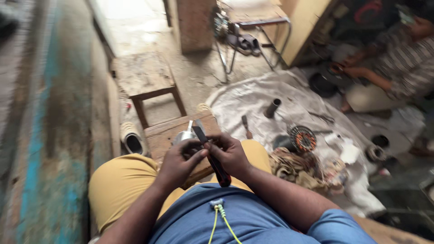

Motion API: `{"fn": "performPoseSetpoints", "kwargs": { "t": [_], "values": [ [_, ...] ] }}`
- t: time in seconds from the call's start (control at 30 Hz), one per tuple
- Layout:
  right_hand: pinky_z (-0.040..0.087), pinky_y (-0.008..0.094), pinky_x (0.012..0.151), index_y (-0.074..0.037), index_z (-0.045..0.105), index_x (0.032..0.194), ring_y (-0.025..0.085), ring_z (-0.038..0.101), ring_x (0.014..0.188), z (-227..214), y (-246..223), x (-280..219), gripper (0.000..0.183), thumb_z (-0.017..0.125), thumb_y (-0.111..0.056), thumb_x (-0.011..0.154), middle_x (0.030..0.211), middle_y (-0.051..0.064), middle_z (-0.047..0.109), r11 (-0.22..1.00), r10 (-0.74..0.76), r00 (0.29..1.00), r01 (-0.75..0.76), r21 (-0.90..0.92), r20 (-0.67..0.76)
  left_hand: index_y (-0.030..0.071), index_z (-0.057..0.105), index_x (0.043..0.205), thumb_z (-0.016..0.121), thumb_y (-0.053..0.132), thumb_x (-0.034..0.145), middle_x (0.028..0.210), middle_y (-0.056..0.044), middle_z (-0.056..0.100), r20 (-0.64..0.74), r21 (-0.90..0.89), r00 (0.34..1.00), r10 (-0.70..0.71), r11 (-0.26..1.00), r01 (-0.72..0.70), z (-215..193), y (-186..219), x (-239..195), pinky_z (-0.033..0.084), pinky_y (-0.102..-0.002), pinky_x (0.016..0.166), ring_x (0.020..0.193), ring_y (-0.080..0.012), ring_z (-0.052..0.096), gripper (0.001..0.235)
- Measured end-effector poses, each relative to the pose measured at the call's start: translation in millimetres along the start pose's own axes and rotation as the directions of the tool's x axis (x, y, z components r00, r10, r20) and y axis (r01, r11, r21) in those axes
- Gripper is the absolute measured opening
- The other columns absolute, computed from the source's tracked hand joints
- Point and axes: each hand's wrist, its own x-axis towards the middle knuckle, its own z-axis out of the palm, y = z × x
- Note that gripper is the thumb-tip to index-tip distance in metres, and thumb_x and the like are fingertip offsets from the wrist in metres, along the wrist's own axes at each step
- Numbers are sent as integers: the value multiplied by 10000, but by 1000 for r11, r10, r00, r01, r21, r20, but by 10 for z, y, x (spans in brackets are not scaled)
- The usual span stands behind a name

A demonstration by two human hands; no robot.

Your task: The person uses a flat metal tool to scrape and clean the surface of a motor rotor held on a wooden block. They repeatedly rotate the rotor and scrape different sections while seated in a workshop.

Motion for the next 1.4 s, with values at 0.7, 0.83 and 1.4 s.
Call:
{"fn": "performPoseSetpoints", "kwargs": {
  "t": [0.7,0.83,1.4],
  "values": [
    [553,219,736,-78,603,1332,61,683,855,180,-13,-169,394,666,-172,954,934,39,744,980,171,979,-158,-117,114,18,765,1011,743,178,913,883,-47,769,132,-274,976,-171,940,201,-101,-343,-62,578,-273,780,811,-107,716,189],
    [557,246,693,-114,625,1339,69,653,799,201,-13,-163,398,693,-156,949,924,40,701,959,161,979,-124,-256,128,24,757,1037,743,179,902,902,-48,773,122,-367,977,-174,907,207,-109,-413,-50,579,-291,782,824,-116,719,206],
    [538,240,686,-130,685,1304,56,611,757,70,-171,-41,390,736,-188,922,944,-7,733,893,249,934,-118,-433,257,51,815,948,825,270,817,779,-14,738,194,-337,943,-270,885,323,-235,-631,-22,459,-266,606,684,-100,619,255]
  ]
}}
